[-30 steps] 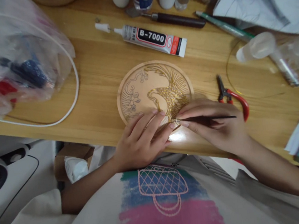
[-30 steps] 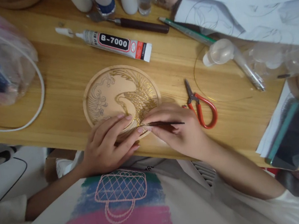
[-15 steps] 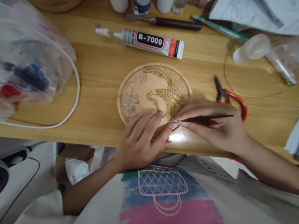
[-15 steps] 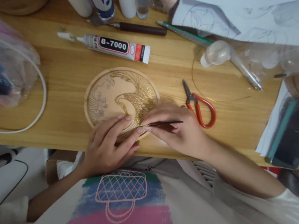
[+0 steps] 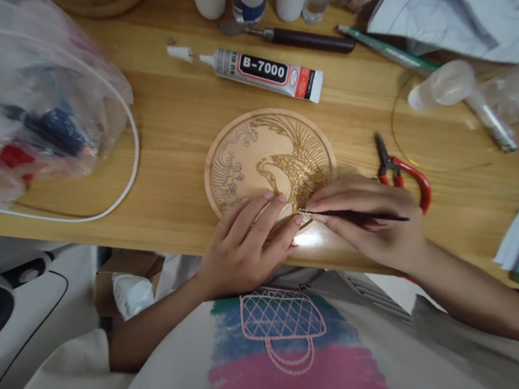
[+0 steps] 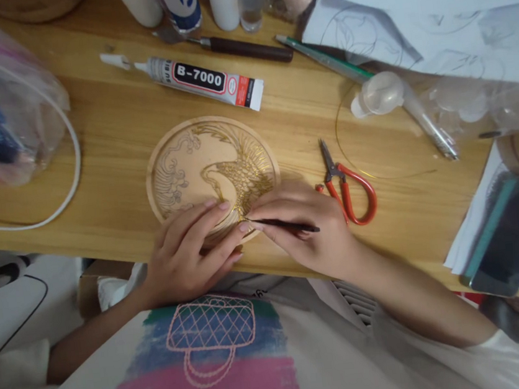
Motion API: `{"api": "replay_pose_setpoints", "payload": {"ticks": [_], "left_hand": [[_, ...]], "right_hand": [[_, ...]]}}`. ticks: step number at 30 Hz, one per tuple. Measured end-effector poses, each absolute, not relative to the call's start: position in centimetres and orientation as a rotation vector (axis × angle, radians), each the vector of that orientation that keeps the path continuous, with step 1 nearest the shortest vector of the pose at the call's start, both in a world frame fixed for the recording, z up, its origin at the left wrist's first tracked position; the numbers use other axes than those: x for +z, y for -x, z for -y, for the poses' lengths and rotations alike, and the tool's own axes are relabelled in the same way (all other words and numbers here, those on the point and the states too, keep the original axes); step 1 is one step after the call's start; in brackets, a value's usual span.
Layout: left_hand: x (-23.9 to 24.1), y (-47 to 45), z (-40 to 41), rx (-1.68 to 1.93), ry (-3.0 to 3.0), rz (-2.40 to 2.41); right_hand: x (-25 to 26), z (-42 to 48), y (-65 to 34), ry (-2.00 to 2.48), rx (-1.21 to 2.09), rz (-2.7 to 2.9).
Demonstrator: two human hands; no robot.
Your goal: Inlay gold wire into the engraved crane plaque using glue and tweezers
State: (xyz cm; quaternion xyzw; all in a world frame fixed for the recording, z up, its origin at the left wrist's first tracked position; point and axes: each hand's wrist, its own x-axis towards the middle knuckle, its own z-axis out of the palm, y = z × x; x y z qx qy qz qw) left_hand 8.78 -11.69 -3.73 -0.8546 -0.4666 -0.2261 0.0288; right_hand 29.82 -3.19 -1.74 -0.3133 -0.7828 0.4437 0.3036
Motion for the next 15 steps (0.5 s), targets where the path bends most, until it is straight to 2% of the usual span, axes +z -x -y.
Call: {"api": "replay_pose_setpoints", "payload": {"ticks": [15], "left_hand": [[-3.61,-8.72,11.66,-0.675,2.638,1.436]], "right_hand": [[-1.71,3.19,-29.84,0.804,1.168,2.097]]}}
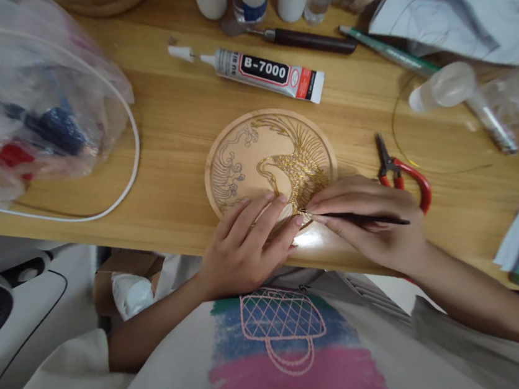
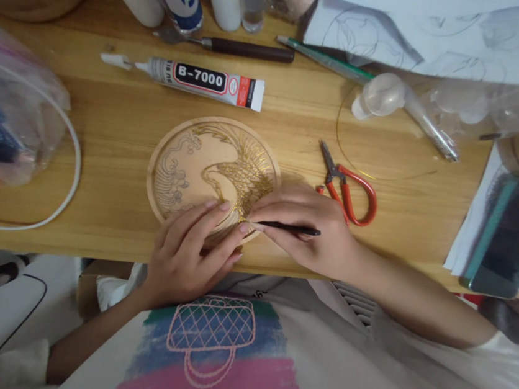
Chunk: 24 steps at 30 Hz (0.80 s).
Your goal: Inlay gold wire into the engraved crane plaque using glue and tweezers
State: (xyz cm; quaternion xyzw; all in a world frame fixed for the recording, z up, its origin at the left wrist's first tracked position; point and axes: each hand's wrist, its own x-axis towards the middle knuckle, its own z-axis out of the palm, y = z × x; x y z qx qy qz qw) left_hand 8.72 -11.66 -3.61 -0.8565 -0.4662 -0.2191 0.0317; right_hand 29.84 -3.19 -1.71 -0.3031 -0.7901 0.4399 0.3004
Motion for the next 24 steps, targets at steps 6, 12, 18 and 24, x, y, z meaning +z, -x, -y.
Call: {"api": "replay_pose_setpoints", "payload": {"ticks": [6,12,18,24], "left_hand": [[-3.47,-8.76,11.54,-0.680,2.624,1.436],[-3.56,-8.78,11.64,-0.689,2.634,1.445],[-3.75,-8.77,11.75,-0.709,2.648,1.452],[-3.60,-8.77,11.62,-0.718,2.646,1.450]], "right_hand": [[-1.64,3.11,-29.76,0.822,1.164,2.095],[-1.55,3.01,-29.64,0.826,1.171,2.091],[-1.57,3.01,-29.72,0.820,1.177,2.101],[-1.60,3.06,-29.70,0.817,1.144,2.101]]}}
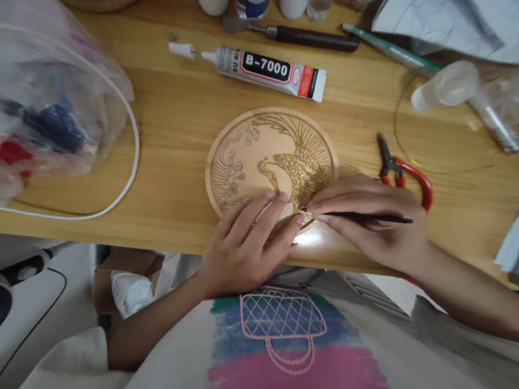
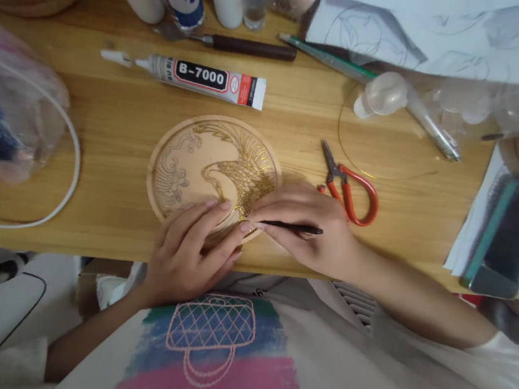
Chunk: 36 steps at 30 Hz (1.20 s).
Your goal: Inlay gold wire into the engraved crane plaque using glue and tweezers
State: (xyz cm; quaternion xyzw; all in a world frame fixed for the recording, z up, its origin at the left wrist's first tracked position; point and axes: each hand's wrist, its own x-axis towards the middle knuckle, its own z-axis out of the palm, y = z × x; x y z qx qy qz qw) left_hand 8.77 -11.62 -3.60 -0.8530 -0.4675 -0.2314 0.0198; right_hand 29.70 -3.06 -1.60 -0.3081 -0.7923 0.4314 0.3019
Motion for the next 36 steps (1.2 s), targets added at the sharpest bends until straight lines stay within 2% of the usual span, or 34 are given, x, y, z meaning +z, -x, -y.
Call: {"api": "replay_pose_setpoints", "payload": {"ticks": [36], "left_hand": [[-3.75,-8.86,11.61,-0.735,2.620,1.453]], "right_hand": [[-1.73,3.08,-29.58,0.851,1.171,2.074]]}}
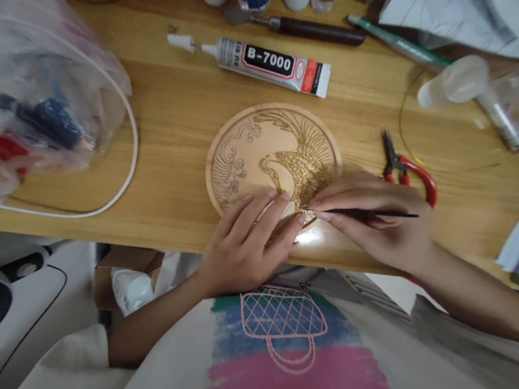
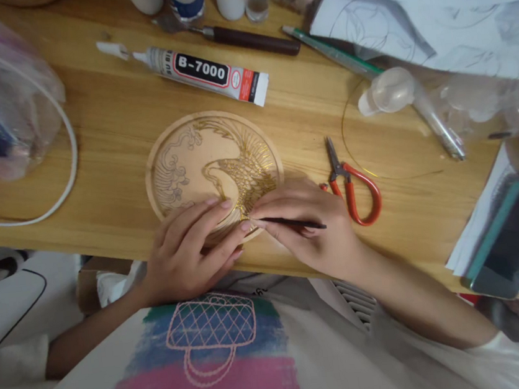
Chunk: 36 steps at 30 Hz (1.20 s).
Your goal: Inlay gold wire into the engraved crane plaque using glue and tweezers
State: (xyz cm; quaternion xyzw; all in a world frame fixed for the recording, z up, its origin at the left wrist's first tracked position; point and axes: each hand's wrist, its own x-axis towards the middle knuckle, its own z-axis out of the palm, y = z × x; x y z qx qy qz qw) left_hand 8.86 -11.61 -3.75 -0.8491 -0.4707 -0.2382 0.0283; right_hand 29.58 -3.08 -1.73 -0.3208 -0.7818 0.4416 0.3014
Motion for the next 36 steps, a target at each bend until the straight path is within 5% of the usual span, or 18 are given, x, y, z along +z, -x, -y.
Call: {"api": "replay_pose_setpoints", "payload": {"ticks": [36], "left_hand": [[-3.75,-8.78,11.63,-0.709,2.623,1.434]], "right_hand": [[-1.16,2.72,-30.03,0.821,1.256,2.112]]}}
